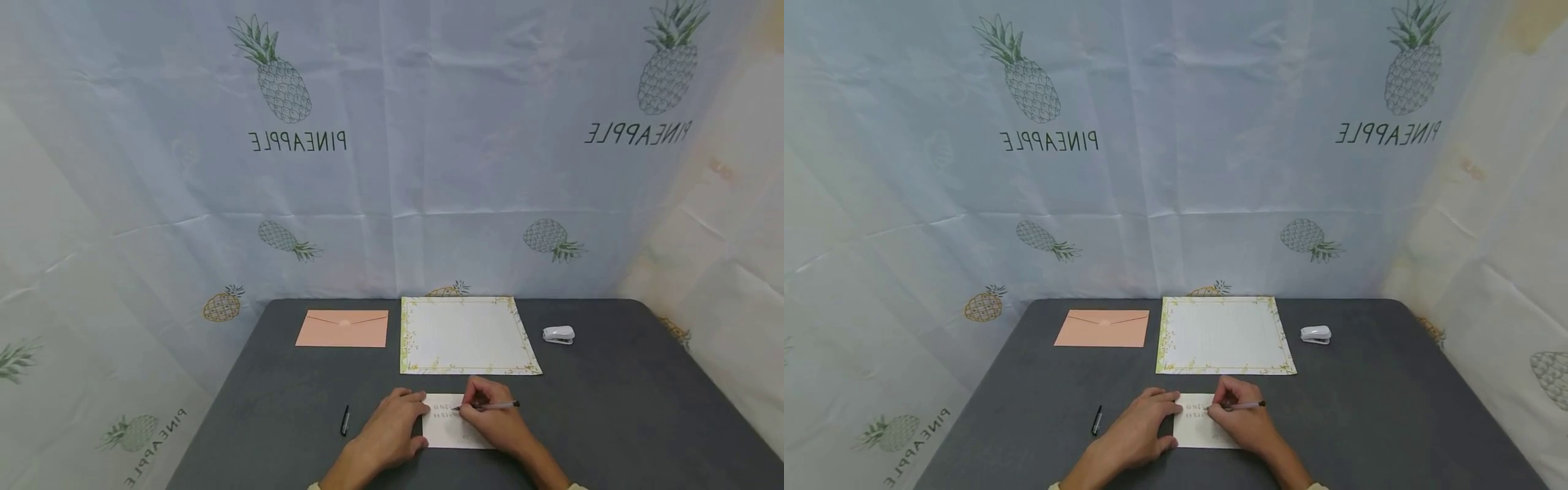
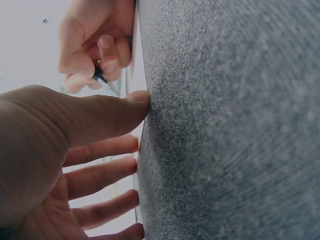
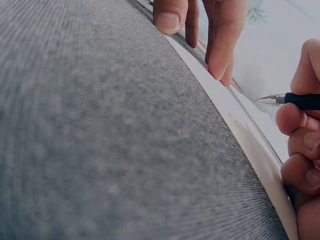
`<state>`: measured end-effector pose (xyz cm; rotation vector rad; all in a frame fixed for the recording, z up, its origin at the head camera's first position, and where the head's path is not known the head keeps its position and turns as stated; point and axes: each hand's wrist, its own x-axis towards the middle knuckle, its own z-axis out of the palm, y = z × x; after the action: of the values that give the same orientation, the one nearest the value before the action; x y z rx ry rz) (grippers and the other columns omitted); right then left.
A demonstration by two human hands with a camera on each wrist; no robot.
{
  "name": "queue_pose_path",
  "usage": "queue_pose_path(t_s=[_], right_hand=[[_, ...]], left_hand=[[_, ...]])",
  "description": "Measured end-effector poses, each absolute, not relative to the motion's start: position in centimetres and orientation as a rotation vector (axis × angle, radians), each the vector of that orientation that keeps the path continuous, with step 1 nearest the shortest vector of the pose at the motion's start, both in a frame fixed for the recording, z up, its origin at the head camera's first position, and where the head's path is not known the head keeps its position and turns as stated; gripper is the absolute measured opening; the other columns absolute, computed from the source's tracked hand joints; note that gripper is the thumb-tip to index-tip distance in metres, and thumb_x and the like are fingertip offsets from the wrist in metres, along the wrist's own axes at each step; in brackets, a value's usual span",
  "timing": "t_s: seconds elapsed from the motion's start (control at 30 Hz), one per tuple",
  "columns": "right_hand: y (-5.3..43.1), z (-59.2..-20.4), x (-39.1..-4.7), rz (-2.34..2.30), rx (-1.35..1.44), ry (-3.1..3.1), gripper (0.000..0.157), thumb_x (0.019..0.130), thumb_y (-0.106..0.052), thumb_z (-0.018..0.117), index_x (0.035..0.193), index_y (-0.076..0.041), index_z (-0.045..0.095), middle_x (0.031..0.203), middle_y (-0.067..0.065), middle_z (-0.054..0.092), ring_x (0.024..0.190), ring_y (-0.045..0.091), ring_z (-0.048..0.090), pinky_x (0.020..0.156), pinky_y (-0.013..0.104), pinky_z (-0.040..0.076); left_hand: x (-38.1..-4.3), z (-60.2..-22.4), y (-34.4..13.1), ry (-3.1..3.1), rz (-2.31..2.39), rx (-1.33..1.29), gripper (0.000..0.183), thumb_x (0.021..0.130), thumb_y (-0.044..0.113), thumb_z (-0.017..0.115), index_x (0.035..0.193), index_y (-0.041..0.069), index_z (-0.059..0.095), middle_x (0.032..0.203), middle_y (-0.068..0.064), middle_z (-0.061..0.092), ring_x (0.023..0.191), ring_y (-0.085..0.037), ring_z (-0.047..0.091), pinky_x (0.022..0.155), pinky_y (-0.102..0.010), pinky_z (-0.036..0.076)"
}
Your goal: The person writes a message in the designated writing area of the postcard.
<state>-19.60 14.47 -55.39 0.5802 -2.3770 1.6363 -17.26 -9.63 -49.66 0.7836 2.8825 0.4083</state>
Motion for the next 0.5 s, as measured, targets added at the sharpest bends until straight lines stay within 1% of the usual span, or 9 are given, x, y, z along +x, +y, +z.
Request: queue_pose_path(t_s=[0.13,0.27,0.4,0.5], right_hand=[[14.6,-55.4,-19.8,1.648,0.572,-2.376,0.037,0.079,0.012,0.076,0.077,-0.023,0.064,0.071,-0.011,0.06,0.062,0.0,0.05,0.055,0.019,0.04],[14.5,-55.1,-19.9,1.673,0.57,-2.37,0.034,0.08,0.012,0.075,0.078,-0.02,0.065,0.071,-0.01,0.06,0.063,0.0,0.051,0.056,0.019,0.041],[14.4,-54.6,-19.8,1.705,0.578,-2.354,0.033,0.081,0.014,0.072,0.078,-0.019,0.064,0.07,-0.007,0.062,0.061,0.0,0.051,0.054,0.02,0.042],[14.6,-54.0,-19.6,1.75,0.587,-2.336,0.032,0.083,0.014,0.07,0.078,-0.017,0.064,0.07,-0.004,0.066,0.062,0.002,0.054,0.055,0.021,0.045]], left_hand=[[-17.4,-49.7,-9.7,2.873,0.413,0.789,0.049,0.088,0.031,0.094,0.132,0.017,0.079,0.147,0.002,0.071,0.136,-0.025,0.063,0.117,-0.043,0.053],[-17.4,-49.6,-9.9,2.874,0.445,0.809,0.049,0.088,0.029,0.094,0.133,0.013,0.079,0.141,0.0,0.075,0.134,-0.025,0.066,0.116,-0.041,0.054],[-17.3,-49.1,-10.6,2.887,0.586,0.834,0.049,0.088,0.024,0.094,0.133,0.009,0.078,0.135,-0.002,0.078,0.127,-0.02,0.071,0.111,-0.039,0.058],[-17.0,-48.3,-11.5,2.875,0.756,0.804,0.052,0.087,0.02,0.094,0.134,0.008,0.076,0.134,-0.002,0.078,0.123,-0.018,0.074,0.108,-0.041,0.06]])
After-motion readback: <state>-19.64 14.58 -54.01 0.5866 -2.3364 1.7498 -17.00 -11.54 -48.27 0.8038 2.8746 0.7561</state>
